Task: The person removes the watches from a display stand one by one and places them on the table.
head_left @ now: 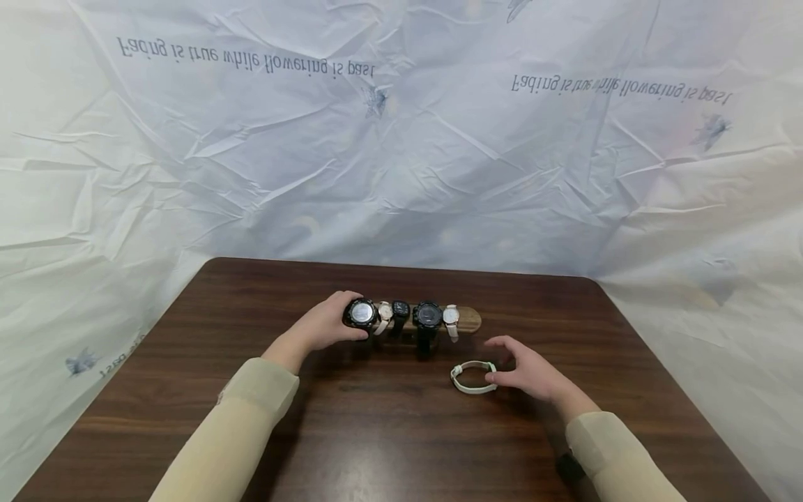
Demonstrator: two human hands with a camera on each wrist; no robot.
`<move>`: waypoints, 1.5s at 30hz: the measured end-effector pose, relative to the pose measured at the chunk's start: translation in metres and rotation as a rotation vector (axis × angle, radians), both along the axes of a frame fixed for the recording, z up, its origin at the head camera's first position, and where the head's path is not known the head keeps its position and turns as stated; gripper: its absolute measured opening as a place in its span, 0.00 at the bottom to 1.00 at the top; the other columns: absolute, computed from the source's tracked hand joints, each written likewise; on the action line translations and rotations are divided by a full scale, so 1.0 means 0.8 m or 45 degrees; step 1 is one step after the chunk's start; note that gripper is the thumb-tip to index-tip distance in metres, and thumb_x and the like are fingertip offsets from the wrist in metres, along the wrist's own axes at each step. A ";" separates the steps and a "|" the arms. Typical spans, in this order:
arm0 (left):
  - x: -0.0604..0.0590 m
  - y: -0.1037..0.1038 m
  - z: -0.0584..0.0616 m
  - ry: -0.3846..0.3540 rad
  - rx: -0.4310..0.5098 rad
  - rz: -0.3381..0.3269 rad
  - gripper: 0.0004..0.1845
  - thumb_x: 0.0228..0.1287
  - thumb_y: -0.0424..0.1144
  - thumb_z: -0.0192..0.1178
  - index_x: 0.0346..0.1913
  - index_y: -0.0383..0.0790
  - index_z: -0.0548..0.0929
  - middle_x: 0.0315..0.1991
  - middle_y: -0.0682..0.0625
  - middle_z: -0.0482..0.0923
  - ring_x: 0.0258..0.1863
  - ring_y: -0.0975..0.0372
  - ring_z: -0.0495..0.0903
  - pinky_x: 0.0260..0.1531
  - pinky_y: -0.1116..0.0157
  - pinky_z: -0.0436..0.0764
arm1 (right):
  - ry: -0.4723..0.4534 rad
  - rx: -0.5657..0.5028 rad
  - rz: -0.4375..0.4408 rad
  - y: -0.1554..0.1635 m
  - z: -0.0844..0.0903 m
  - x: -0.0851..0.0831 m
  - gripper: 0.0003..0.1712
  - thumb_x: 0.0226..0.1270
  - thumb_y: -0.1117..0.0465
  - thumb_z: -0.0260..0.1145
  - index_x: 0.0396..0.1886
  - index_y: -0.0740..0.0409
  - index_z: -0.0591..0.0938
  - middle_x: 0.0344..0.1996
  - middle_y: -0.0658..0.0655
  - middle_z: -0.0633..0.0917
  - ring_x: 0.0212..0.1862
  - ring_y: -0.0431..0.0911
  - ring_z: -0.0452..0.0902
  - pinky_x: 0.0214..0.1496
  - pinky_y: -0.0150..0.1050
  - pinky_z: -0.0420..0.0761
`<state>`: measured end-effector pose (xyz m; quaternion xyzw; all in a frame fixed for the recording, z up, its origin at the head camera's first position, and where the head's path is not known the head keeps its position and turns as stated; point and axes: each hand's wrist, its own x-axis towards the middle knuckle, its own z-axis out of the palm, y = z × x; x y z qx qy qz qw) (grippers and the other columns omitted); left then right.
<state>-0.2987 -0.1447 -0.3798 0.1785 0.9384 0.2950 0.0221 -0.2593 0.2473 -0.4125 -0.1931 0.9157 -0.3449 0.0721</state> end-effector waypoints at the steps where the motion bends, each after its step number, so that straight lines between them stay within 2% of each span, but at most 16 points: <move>1: 0.000 0.000 0.000 -0.004 0.003 0.001 0.40 0.42 0.55 0.65 0.59 0.47 0.62 0.52 0.50 0.64 0.45 0.60 0.70 0.41 0.58 0.70 | 0.007 0.006 -0.017 -0.001 0.001 0.000 0.34 0.47 0.45 0.67 0.54 0.47 0.68 0.50 0.54 0.71 0.42 0.47 0.69 0.33 0.38 0.72; 8: 0.000 0.001 -0.003 0.011 0.016 -0.008 0.39 0.43 0.54 0.65 0.59 0.47 0.63 0.51 0.49 0.64 0.45 0.59 0.70 0.42 0.58 0.70 | 0.044 0.006 -0.116 -0.005 0.014 -0.004 0.35 0.47 0.41 0.65 0.55 0.47 0.69 0.50 0.53 0.71 0.43 0.47 0.69 0.33 0.40 0.71; 14: -0.001 0.001 -0.003 0.012 0.020 -0.008 0.40 0.42 0.55 0.65 0.59 0.47 0.62 0.52 0.49 0.64 0.46 0.59 0.70 0.42 0.57 0.70 | 0.057 -0.014 -0.123 -0.013 0.032 -0.011 0.35 0.47 0.39 0.63 0.55 0.43 0.68 0.52 0.53 0.69 0.43 0.47 0.68 0.35 0.40 0.71; 17: -0.001 0.000 -0.004 0.020 0.012 -0.013 0.40 0.42 0.56 0.65 0.59 0.46 0.63 0.52 0.49 0.64 0.45 0.59 0.70 0.42 0.57 0.70 | 0.061 -0.021 -0.093 -0.019 0.039 -0.017 0.35 0.48 0.40 0.63 0.56 0.44 0.67 0.52 0.54 0.69 0.43 0.48 0.67 0.34 0.40 0.70; 25: -0.001 -0.001 -0.004 0.012 0.031 -0.019 0.39 0.43 0.54 0.65 0.58 0.47 0.63 0.51 0.49 0.64 0.45 0.60 0.70 0.42 0.58 0.70 | 0.122 -0.002 -0.034 -0.037 0.054 -0.028 0.34 0.48 0.40 0.62 0.56 0.43 0.67 0.49 0.49 0.69 0.41 0.45 0.69 0.33 0.39 0.71; 37: -0.001 -0.001 -0.002 0.006 0.039 -0.008 0.38 0.43 0.54 0.65 0.58 0.48 0.63 0.51 0.50 0.63 0.45 0.61 0.69 0.42 0.58 0.70 | 0.175 0.032 0.058 -0.059 0.066 -0.041 0.34 0.51 0.45 0.63 0.58 0.50 0.67 0.49 0.51 0.69 0.38 0.44 0.68 0.34 0.39 0.71; 45: 0.000 0.000 -0.003 0.009 0.045 -0.019 0.38 0.43 0.54 0.65 0.59 0.47 0.63 0.52 0.49 0.63 0.46 0.60 0.69 0.43 0.58 0.70 | 0.186 0.061 0.086 -0.073 0.070 -0.048 0.31 0.51 0.48 0.65 0.56 0.50 0.69 0.42 0.50 0.72 0.36 0.43 0.69 0.33 0.39 0.71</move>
